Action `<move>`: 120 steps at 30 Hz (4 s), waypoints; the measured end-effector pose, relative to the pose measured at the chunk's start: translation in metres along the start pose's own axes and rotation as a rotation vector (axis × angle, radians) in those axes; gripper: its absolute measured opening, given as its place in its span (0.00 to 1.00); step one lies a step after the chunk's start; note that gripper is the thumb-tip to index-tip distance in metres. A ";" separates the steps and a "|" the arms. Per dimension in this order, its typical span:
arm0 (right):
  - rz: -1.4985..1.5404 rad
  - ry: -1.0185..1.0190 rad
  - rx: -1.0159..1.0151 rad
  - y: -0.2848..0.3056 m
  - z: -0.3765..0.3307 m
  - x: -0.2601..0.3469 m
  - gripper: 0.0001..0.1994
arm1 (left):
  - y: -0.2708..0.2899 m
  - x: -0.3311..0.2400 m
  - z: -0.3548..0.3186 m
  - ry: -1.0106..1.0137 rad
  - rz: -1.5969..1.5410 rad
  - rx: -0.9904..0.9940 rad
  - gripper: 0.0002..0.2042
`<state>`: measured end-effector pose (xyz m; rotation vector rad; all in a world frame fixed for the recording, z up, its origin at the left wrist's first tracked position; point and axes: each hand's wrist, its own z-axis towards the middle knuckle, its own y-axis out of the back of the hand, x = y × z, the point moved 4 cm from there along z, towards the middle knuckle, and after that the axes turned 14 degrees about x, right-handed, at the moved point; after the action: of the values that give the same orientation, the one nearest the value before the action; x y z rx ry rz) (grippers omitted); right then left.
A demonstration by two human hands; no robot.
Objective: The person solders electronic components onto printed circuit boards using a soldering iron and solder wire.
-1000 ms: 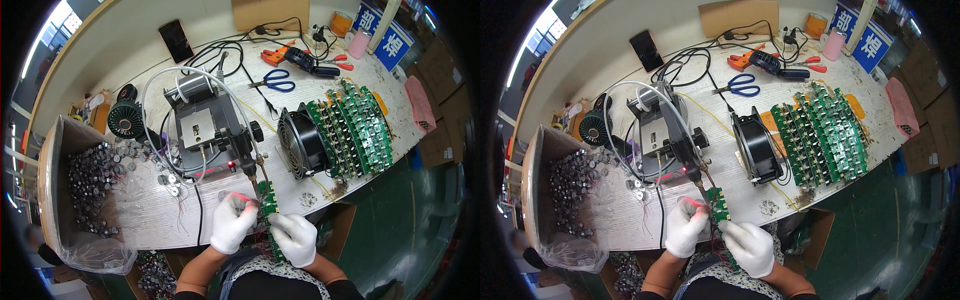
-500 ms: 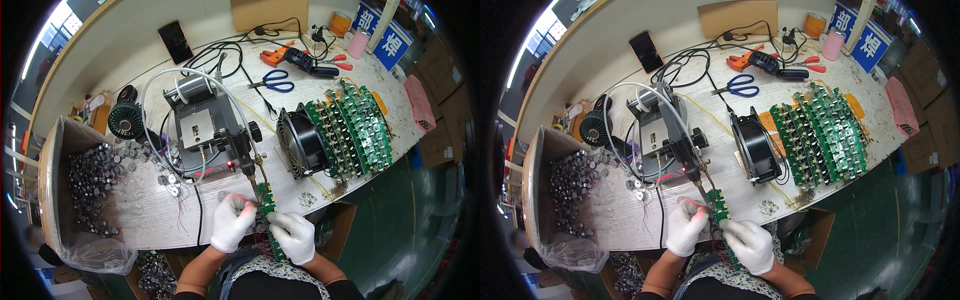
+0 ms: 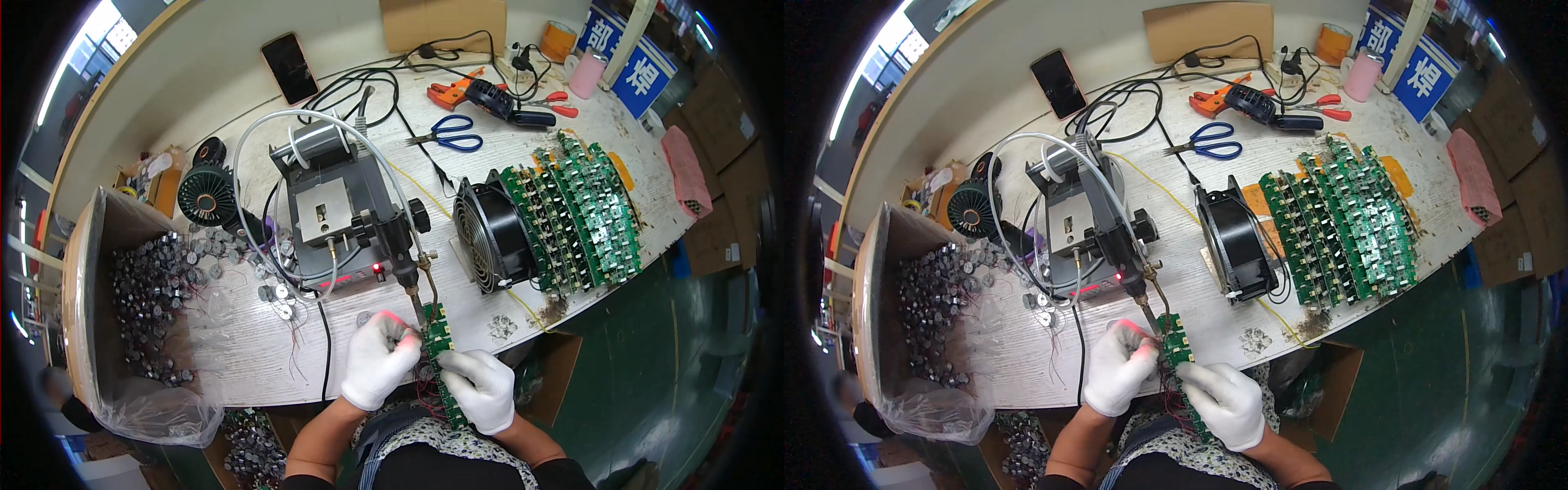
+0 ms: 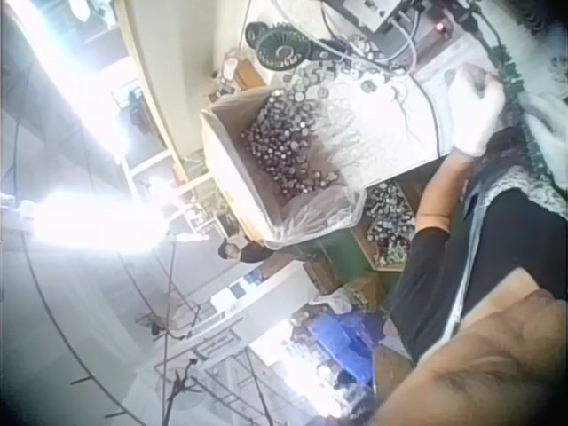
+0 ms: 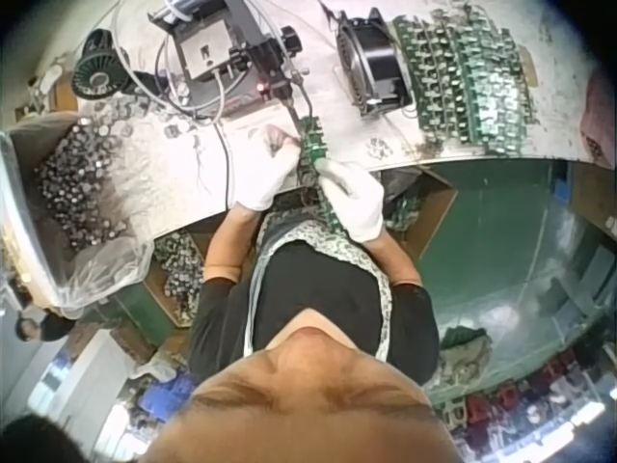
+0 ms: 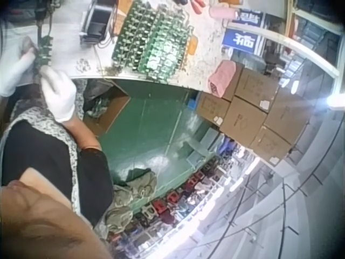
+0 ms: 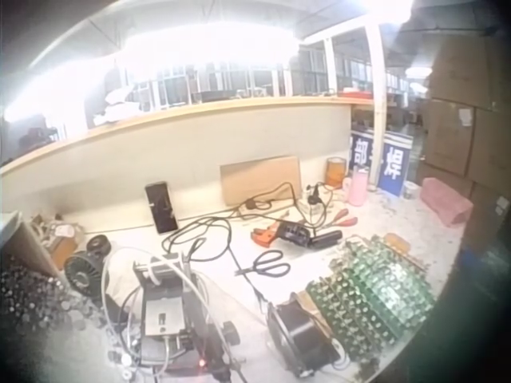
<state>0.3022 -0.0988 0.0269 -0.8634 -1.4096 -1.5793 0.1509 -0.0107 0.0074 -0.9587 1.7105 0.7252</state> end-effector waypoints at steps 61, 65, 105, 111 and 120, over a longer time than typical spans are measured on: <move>0.064 -0.061 0.020 0.000 -0.001 -0.004 0.12 | -0.001 -0.004 0.003 0.010 0.068 0.024 0.06; 0.087 -0.067 0.021 0.001 -0.001 -0.005 0.11 | -0.001 -0.004 0.003 0.021 0.056 0.022 0.06; 0.034 -0.191 0.028 -0.005 0.005 -0.008 0.12 | 0.127 -0.011 -0.037 -0.211 1.324 -0.506 0.11; 0.054 -0.199 0.057 -0.007 0.006 -0.007 0.11 | 0.112 -0.003 -0.046 -0.247 0.832 -0.386 0.06; -0.003 -0.123 0.078 -0.004 0.009 -0.001 0.09 | 0.059 -0.014 -0.032 -0.358 0.641 -0.017 0.07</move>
<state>0.2984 -0.0895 0.0252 -0.9252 -1.5495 -1.4846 0.0877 -0.0040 0.0325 -0.2422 1.6838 1.2427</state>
